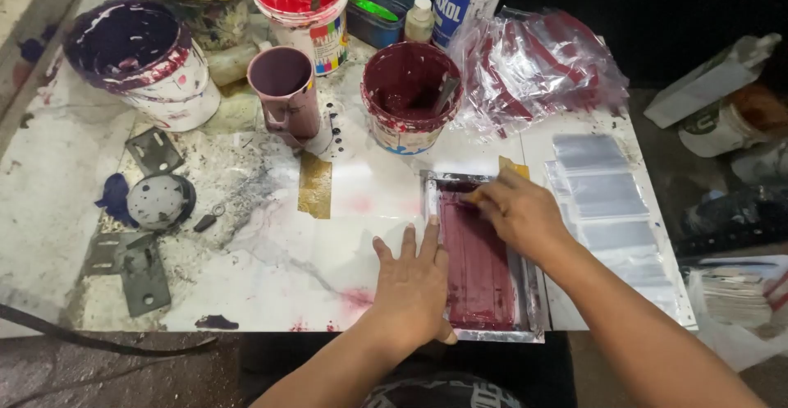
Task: The person uses a yellow squeegee to spread dark red ink evenly across a rectangular screen printing frame. They then lift the frame and press it onto a white surface to transfer the ink, repeating the process to create multiple printed lines.
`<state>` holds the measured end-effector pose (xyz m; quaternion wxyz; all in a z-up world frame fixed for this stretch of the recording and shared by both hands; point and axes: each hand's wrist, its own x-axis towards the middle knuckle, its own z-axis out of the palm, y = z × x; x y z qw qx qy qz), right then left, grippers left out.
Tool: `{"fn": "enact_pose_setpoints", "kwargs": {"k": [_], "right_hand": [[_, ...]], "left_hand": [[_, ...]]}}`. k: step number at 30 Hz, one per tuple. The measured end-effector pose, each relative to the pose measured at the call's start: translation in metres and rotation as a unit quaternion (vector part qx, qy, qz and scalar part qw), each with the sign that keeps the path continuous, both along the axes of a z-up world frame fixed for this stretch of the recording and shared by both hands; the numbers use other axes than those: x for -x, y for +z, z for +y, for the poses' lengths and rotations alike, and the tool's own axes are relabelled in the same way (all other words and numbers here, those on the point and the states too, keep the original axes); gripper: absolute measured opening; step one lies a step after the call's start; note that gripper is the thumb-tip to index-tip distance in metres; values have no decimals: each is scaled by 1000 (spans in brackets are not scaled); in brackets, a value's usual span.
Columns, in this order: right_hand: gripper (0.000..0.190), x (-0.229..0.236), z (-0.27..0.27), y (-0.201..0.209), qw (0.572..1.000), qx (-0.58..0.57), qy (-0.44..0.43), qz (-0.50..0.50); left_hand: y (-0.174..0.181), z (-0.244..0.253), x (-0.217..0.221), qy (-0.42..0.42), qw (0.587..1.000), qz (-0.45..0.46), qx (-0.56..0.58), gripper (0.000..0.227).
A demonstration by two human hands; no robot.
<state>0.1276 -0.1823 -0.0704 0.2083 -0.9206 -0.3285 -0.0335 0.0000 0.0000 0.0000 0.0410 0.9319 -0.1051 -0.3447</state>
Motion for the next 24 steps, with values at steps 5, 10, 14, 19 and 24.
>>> {"fn": "enact_pose_setpoints", "kwargs": {"k": [5,10,14,19,24], "right_hand": [[11,-2,-6,-16,997,-13,43,-69],[11,-8,-8,-1,998,0,22,-54],[10,-12,-5,-1,997,-34,27,-69],[12,-25,-3,-30,995,-21,45,-92],[17,-3,-6,-28,988,41,104,-110]], "left_hand": [[6,0,-1,3,1000,13,5,114],[5,-1,-2,-3,1000,5,-5,113],[6,0,1,6,1000,18,2,114],[2,0,0,4,1000,-2,-1,113],[0,-2,-1,7,1000,3,-13,119]]}}
